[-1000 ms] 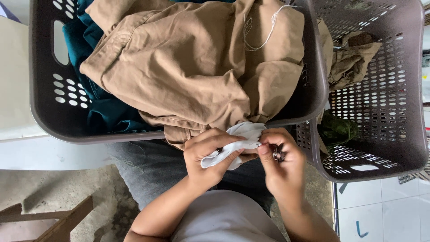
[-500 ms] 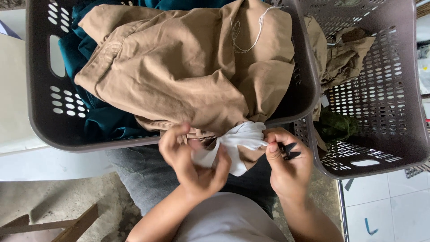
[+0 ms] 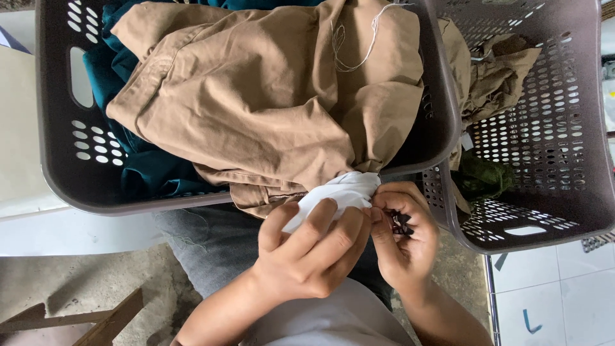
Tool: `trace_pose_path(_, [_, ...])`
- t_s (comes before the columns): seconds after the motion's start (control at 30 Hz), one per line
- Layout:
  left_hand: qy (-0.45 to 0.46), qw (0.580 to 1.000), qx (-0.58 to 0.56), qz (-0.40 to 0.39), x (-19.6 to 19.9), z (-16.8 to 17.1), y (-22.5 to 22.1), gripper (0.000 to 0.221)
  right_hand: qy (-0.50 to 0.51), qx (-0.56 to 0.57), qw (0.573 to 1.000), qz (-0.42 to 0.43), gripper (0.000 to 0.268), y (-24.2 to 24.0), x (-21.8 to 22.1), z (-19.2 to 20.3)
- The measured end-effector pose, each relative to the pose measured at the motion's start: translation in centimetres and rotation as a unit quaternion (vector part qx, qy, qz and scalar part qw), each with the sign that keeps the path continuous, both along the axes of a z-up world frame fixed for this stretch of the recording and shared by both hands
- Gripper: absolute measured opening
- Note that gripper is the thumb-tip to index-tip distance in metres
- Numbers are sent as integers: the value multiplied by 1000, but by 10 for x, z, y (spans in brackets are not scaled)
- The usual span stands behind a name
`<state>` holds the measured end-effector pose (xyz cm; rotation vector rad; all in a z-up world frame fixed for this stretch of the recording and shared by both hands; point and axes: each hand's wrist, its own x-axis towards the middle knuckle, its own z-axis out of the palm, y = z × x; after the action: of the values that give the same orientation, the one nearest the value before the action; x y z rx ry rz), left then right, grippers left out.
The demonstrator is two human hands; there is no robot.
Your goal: The person is inspecting a brown garment and using small scissors to trim away loose threads.
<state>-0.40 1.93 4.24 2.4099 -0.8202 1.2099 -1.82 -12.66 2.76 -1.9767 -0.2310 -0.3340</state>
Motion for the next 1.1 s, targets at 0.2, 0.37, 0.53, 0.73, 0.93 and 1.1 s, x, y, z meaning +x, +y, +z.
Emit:
trace_pose_path(0.2, [-6,992,-30,-121,7,-9,6,21,56,27,998,4,3,2,-1,0])
trace_pose_path(0.37, [157,944,-238,-165,5,-26,-11,14,37,-21,999,17,18,7,-2,10])
trace_pose_path(0.53, [280,819,-443,-236,-1,-29,-19,11,31,-33,999,7,20,8,-6,7])
trace_pose_path(0.73, [303,759,-532,-221,-4,-43,-22,10,-42,-51,997,-35,17,10,-3,-8])
trace_pose_path(0.93, [343,796,-452,-211,-3,-31,-12,19,-23,-46,999,-12,18,2,-4,-14])
trace_pose_path(1.1, [372,813,-388,-224,-3,-35,-7,15,16,11,1000,0,17,-5,-2,-13])
